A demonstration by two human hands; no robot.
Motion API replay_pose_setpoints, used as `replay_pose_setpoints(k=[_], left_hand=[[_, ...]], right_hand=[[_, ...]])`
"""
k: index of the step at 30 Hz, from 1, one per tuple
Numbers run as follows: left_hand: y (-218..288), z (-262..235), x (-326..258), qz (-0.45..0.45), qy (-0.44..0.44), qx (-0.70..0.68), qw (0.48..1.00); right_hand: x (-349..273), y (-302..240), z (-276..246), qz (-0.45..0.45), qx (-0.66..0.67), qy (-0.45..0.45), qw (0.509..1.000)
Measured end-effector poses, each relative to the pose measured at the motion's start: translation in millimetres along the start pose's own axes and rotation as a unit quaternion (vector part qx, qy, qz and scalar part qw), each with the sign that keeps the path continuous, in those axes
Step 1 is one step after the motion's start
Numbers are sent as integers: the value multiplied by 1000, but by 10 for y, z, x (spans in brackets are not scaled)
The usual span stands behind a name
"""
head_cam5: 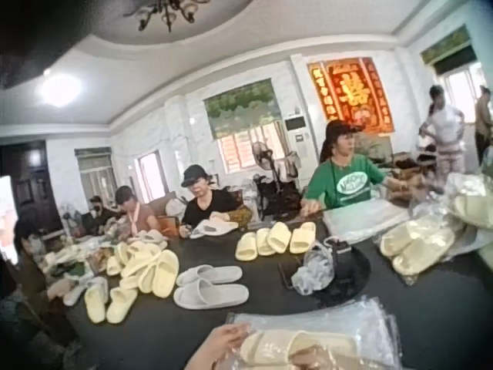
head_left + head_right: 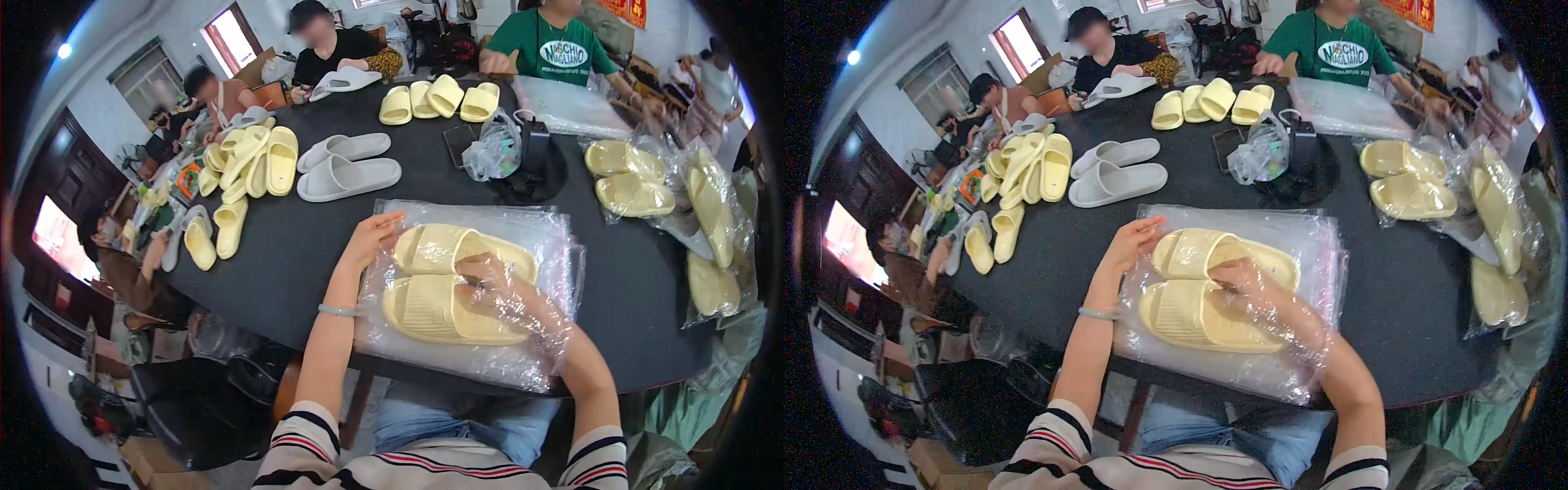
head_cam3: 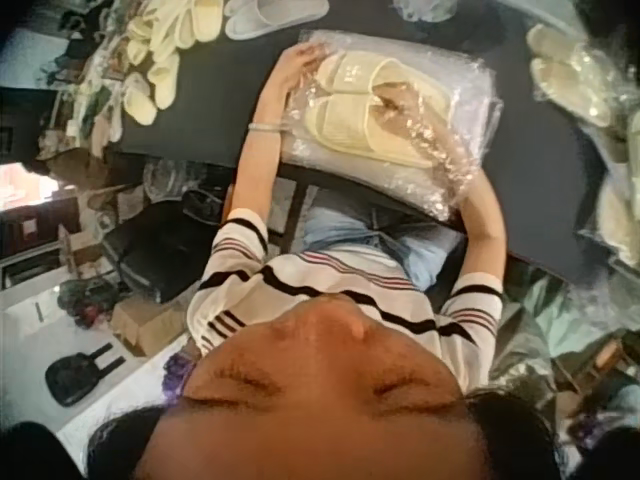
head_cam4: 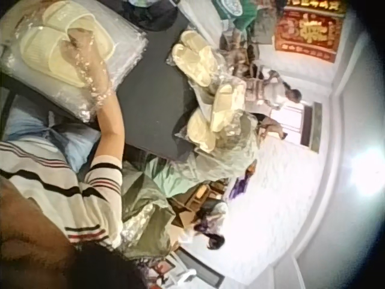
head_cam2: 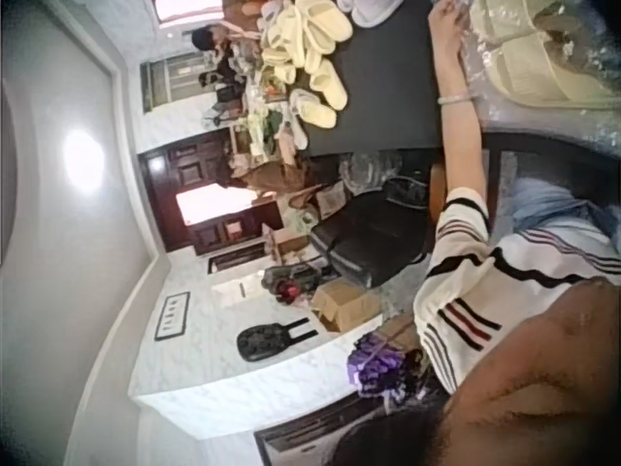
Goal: The person places pairs of slippers into clear plastic bags at a work table. They handle yellow, white, pink, and black slippers, picking them up, inserting them into bags, and arranging them on the table. Other workers are visible in the background performing similar tasks.
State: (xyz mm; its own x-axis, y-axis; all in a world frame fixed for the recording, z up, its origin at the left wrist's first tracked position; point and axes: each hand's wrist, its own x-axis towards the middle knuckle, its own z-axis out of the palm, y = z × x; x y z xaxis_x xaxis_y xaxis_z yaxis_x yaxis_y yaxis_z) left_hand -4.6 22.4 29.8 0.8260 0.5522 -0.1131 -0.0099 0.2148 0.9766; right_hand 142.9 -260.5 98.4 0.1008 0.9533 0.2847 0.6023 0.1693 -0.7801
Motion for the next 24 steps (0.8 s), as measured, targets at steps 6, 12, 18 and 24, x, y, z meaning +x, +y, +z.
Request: replay_pose_setpoints(k=[6, 12, 18, 24], left_hand=[[117, 74, -38, -68, -16, 89, 994], [97, -19, -25, -45, 1, 99, 994], [256, 114, -617, 35, 50, 226, 972], [313, 91, -1620, -82, 29, 250, 964]], right_hand=[[0, 374, -45, -109, 31, -78, 990], [-16, 422, 16, -90, 61, -84, 991], [-36, 422, -21, -94, 60, -77, 991], [-25, 468, 7, -102, 40, -66, 992]])
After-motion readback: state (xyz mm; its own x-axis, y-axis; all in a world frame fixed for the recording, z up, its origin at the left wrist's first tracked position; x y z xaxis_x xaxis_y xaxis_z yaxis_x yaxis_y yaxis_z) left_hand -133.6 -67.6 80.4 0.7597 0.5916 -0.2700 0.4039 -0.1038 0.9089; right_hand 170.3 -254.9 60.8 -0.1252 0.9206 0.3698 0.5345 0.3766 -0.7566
